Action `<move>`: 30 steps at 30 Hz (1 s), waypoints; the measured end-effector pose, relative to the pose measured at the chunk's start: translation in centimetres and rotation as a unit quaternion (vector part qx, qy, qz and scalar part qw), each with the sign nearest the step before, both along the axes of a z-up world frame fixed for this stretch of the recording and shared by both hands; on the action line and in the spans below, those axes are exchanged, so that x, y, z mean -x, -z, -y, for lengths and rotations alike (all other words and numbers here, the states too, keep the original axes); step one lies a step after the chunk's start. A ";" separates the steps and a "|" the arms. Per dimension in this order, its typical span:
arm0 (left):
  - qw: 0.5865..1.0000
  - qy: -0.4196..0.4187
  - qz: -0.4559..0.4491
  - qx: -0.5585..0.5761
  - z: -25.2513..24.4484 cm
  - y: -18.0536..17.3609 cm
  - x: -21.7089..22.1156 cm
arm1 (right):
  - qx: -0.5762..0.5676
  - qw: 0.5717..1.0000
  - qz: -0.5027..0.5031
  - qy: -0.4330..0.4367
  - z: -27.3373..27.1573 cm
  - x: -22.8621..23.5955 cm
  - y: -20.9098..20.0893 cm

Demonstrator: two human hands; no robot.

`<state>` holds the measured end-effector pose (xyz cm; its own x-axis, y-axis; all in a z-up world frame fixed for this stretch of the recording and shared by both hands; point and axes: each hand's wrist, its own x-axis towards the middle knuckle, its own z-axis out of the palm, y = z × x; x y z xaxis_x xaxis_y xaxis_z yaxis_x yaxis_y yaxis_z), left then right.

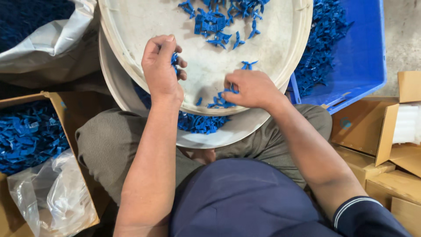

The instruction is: The person sits on the floor and sorts small blue plastic pieces from a white bucket lid into a blue bin. They pick up the pieces by hand and place them into the bin, occasionally moving the lid to access more pieces.

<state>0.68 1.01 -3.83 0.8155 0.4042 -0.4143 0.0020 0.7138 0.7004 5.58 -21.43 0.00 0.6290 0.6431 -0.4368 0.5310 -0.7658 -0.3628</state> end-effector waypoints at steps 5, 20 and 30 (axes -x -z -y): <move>1.000 -0.001 -0.022 -0.012 0.3 0.0 -0.1 | 0.005 0.999 0.029 -0.021 2.6 1.0 -2.7; 0.996 -0.015 -0.068 -0.051 0.4 0.9 -0.5 | -0.091 0.959 0.259 0.065 -3.3 -1.1 2.4; 0.997 0.006 -0.054 -0.052 1.1 1.3 -0.6 | -0.081 0.969 0.217 0.090 1.2 -0.1 -0.6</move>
<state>1.24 -0.05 -5.17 0.7736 0.4405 -0.4555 0.0887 0.6365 0.7661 5.65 -22.59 0.55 0.8392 0.5437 -0.0100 0.5231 -0.8122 -0.2584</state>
